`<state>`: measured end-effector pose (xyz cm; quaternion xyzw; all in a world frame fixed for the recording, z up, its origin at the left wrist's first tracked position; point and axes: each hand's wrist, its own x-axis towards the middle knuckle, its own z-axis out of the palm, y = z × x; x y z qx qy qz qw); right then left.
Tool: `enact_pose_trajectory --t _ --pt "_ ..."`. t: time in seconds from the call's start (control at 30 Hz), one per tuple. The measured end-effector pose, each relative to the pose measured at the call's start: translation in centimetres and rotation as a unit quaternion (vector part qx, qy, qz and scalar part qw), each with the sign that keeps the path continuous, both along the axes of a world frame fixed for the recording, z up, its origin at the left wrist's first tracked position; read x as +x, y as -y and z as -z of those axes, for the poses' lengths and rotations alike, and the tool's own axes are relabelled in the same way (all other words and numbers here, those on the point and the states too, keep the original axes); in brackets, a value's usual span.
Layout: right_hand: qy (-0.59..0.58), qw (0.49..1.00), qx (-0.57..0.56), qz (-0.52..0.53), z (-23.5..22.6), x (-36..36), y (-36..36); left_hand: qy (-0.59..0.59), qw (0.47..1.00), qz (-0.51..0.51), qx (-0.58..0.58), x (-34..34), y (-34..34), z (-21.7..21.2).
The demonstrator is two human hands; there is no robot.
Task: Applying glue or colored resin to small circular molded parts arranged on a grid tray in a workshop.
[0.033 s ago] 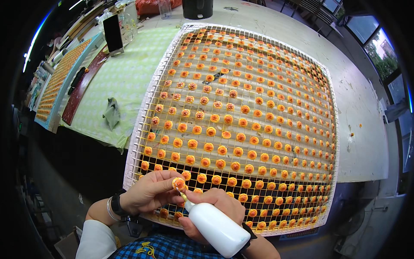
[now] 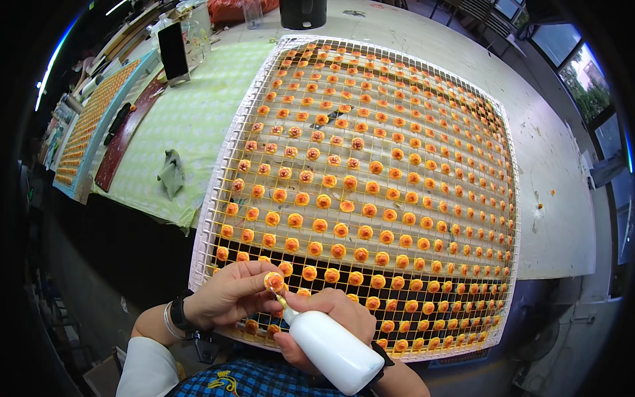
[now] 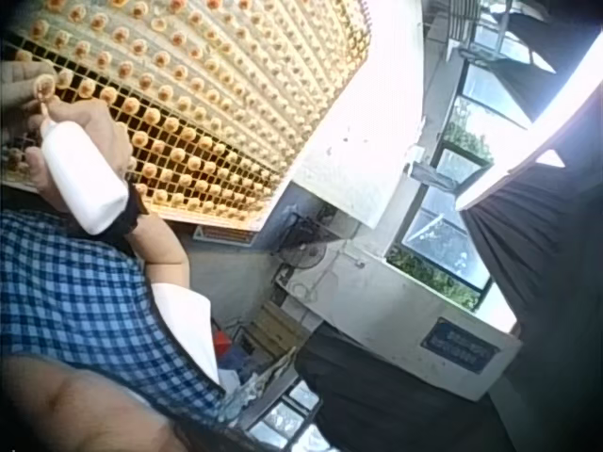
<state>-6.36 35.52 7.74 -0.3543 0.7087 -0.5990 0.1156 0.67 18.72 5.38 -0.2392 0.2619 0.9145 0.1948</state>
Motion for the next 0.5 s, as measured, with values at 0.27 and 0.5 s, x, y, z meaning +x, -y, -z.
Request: enact_pose_trajectory --t 0.27,0.5 --pt "0.03 0.999 -0.022 0.0 -0.09 0.05 -0.1 -0.005 1.0 -0.002 0.001 -0.01 -0.07 -0.07" --pt "0.003 1.0 0.008 -0.01 -0.36 -0.07 -0.24 -0.011 1.0 -0.001 0.011 -0.03 -0.02 -0.16"
